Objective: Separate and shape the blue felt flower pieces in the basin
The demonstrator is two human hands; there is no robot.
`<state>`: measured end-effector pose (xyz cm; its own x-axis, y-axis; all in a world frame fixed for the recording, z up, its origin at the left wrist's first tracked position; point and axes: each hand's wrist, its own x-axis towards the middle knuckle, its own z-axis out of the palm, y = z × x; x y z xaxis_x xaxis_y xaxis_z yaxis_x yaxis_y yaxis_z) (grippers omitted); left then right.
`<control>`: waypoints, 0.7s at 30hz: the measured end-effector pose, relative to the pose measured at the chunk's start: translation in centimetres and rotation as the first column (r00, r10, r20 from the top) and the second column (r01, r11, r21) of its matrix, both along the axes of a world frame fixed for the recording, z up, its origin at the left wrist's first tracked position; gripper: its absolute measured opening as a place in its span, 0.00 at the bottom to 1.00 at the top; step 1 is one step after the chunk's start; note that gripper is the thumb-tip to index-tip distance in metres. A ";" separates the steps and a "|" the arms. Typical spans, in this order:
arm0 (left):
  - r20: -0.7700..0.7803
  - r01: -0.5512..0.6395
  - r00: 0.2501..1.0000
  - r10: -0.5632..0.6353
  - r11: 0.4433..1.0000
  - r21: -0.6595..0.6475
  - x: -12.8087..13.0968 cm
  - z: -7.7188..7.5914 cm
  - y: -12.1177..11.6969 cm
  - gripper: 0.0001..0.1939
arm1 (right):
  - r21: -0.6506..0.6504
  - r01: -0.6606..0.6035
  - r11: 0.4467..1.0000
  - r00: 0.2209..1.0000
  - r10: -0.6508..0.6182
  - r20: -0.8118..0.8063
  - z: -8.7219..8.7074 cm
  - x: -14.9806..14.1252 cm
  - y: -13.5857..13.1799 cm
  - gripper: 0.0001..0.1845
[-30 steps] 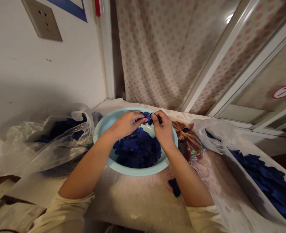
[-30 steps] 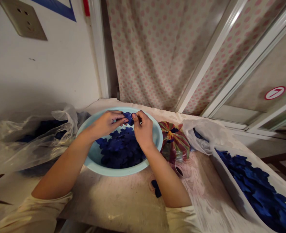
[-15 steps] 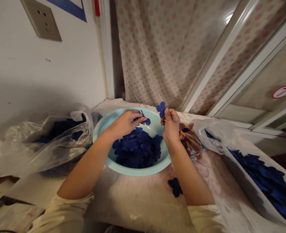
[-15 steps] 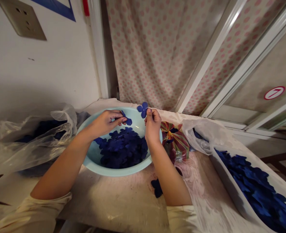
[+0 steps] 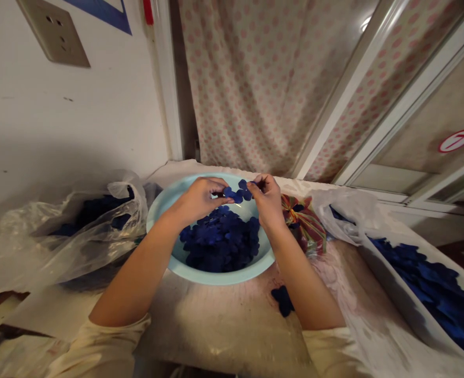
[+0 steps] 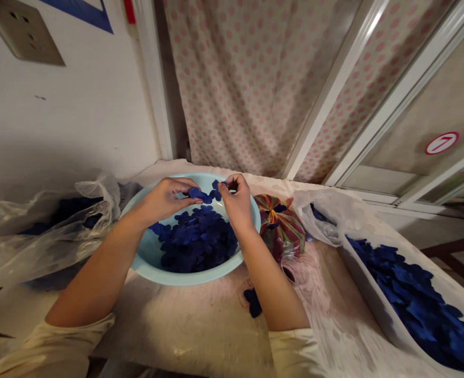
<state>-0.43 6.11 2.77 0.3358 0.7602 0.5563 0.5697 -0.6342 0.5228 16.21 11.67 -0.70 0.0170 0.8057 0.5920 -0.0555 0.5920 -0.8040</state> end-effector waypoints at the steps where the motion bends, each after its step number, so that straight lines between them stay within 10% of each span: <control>1: -0.005 -0.007 1.000 0.007 1.000 -0.001 0.0 0.1 0.0 0.10 | 0.030 -0.013 0.999 1.000 0.013 0.014 0.2 0.0 -0.3 0.09; 8: 0.056 0.000 0.998 0.004 0.997 -0.078 0.1 0.2 -0.6 0.08 | 0.104 -0.396 0.912 0.805 0.290 0.517 1.4 -0.4 -2.7 0.14; 21: -0.004 0.074 0.997 -0.075 0.995 -0.073 0.2 -0.1 -0.5 0.09 | 0.115 -0.261 0.959 0.747 0.125 0.653 1.2 -0.4 -2.7 0.16</control>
<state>-0.23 5.63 2.70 0.3965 0.7712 0.4981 0.5258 -0.6355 0.5654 15.80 8.95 0.46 -0.5591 0.6227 0.5474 0.2956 0.7665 -0.5701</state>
